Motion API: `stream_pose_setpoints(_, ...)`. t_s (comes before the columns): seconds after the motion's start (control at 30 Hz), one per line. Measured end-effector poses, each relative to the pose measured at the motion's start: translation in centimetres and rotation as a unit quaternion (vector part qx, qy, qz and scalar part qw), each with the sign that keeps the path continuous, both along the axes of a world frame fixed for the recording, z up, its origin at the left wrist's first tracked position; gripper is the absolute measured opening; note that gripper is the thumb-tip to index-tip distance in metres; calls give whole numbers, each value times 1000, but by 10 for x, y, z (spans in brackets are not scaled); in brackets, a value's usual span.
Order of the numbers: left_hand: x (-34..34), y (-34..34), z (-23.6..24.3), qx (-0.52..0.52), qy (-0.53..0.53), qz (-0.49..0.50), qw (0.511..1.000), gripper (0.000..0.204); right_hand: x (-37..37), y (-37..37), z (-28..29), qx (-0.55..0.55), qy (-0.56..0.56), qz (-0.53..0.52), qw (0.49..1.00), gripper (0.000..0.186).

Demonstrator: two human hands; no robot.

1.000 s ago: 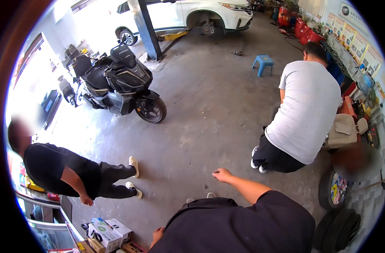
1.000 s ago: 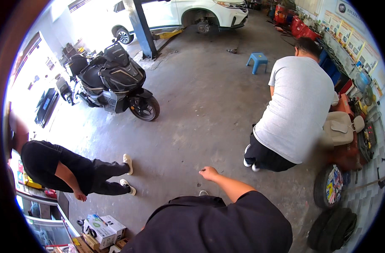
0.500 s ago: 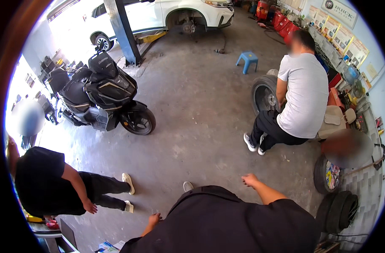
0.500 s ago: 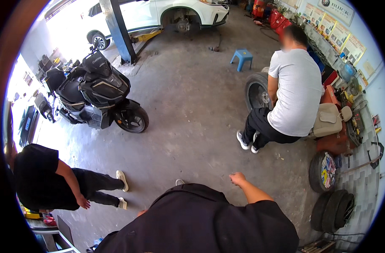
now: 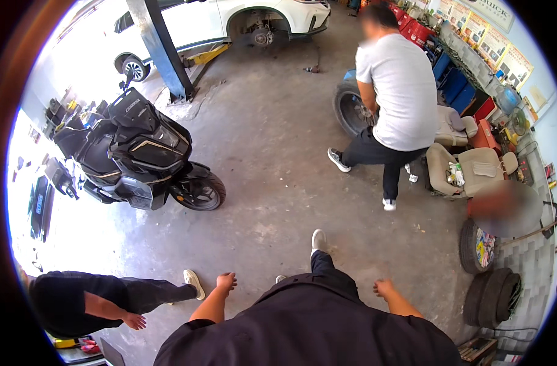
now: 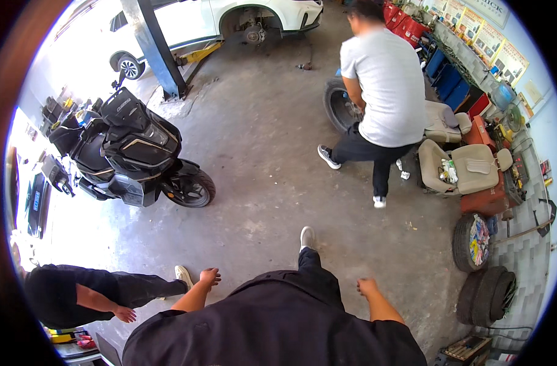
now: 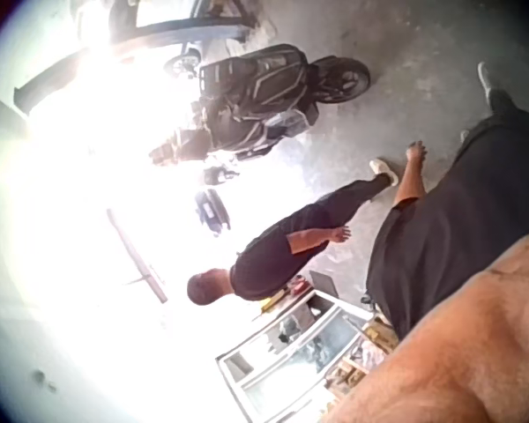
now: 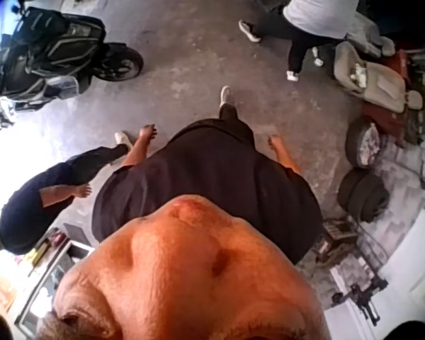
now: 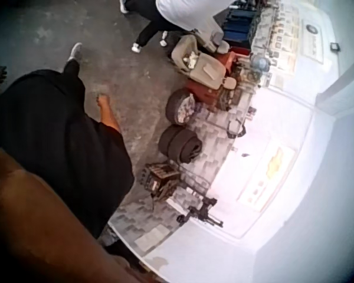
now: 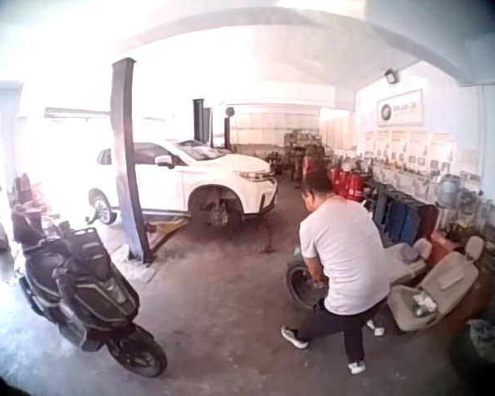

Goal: The person balances a tire by cleaning the rim with a cloth and a scraper, removing old weights, applying new adhesive weights, and spinning the wheel on a balancing machine.

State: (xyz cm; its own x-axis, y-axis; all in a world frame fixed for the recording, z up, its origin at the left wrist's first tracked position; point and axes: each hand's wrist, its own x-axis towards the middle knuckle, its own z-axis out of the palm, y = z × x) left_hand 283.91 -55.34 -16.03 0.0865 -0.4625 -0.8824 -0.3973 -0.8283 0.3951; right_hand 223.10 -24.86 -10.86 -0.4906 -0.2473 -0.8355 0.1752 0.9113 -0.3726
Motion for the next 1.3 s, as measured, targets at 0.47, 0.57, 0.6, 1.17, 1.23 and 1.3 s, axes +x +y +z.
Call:
stream_pose_setpoints(0.47,-117,-161,12,-74,-104,-293,947,43,-154,-184,-37,-46,-24,-19,998,35)
stream_pose_setpoints(0.57,-183,-229,19,-30,-43,-44,998,43,-228,-242,-40,-58,67,45,995,31)
stream_pose_setpoints(0.6,-208,-243,37,-42,-41,-40,998,43,-249,-258,-38,-51,84,76,992,32)
stream_pose_setpoints(1.17,-386,-489,-62,-68,-134,-528,836,41,-447,-486,-24,-51,88,13,995,40)
stream_pose_setpoints(1.23,-433,-554,-59,-65,-120,-522,842,41,-478,-495,-12,-30,95,-55,993,40)
stream_pose_setpoints(1.3,-489,-622,-56,-52,-92,-487,867,40,-511,-507,-1,-10,96,-117,988,40)
